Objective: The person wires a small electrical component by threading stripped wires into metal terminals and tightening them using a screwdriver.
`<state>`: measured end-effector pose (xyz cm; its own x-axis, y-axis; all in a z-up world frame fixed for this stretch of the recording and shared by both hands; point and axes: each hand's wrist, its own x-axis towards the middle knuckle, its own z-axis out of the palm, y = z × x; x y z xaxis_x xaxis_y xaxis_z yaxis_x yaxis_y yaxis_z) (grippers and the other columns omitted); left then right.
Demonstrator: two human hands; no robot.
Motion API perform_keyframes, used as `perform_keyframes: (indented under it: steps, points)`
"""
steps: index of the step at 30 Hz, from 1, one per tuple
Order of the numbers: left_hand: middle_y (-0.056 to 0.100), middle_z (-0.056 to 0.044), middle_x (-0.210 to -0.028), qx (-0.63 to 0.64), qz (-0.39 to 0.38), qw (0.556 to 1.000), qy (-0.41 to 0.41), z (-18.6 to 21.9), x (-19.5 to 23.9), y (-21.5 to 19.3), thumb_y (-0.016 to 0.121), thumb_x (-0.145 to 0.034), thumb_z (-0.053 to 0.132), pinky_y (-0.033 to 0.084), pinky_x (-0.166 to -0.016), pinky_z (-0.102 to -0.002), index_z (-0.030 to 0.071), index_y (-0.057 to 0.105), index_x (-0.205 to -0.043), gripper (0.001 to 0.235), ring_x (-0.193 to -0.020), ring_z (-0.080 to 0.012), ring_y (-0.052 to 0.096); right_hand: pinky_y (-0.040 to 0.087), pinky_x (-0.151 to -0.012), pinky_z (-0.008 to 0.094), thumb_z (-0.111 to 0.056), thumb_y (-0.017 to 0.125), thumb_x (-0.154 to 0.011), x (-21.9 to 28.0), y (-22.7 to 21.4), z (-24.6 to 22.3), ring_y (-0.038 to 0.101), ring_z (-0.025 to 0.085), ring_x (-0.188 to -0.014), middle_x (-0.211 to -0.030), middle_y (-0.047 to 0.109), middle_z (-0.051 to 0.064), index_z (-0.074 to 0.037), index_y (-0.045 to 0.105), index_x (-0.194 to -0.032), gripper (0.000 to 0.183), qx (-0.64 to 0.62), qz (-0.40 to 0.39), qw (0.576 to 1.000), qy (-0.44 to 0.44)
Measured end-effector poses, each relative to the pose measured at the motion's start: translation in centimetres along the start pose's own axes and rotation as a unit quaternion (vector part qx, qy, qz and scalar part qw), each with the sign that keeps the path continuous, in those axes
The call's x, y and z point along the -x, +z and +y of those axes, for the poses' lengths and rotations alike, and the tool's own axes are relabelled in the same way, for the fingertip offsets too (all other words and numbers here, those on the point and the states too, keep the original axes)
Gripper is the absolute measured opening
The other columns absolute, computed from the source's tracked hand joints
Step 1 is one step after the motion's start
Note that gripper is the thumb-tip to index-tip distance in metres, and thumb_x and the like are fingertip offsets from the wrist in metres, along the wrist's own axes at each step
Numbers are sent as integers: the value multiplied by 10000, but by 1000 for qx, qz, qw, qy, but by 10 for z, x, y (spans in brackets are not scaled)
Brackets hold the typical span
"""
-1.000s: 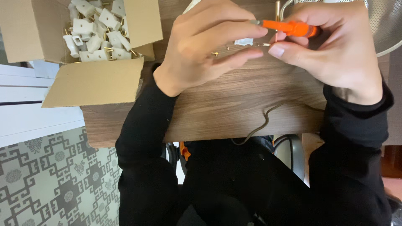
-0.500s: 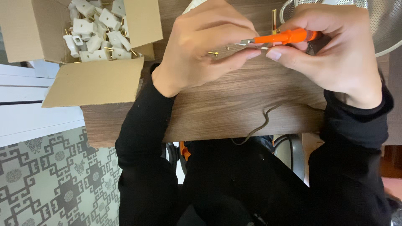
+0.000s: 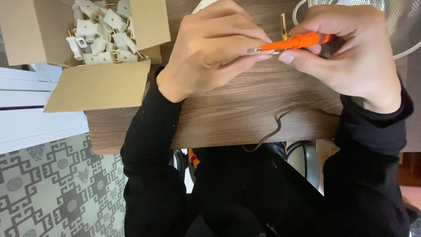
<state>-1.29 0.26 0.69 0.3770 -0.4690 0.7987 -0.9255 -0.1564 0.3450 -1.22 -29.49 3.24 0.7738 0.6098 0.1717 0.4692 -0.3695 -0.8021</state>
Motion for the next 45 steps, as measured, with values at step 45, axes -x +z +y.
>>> perform_keyframes:
  steps: [45]
  points:
    - [836, -109, -1212, -115, 32, 993, -26, -15, 6, 11, 766, -1227, -44, 645, -852, -416, 26, 824, -1214, 92, -1012, -316, 830, 466, -1013, 278, -37, 831, -1330, -24, 22, 40, 557, 111, -1069, -1181, 688, 18, -13, 777, -1287, 73, -136, 11, 990, 30]
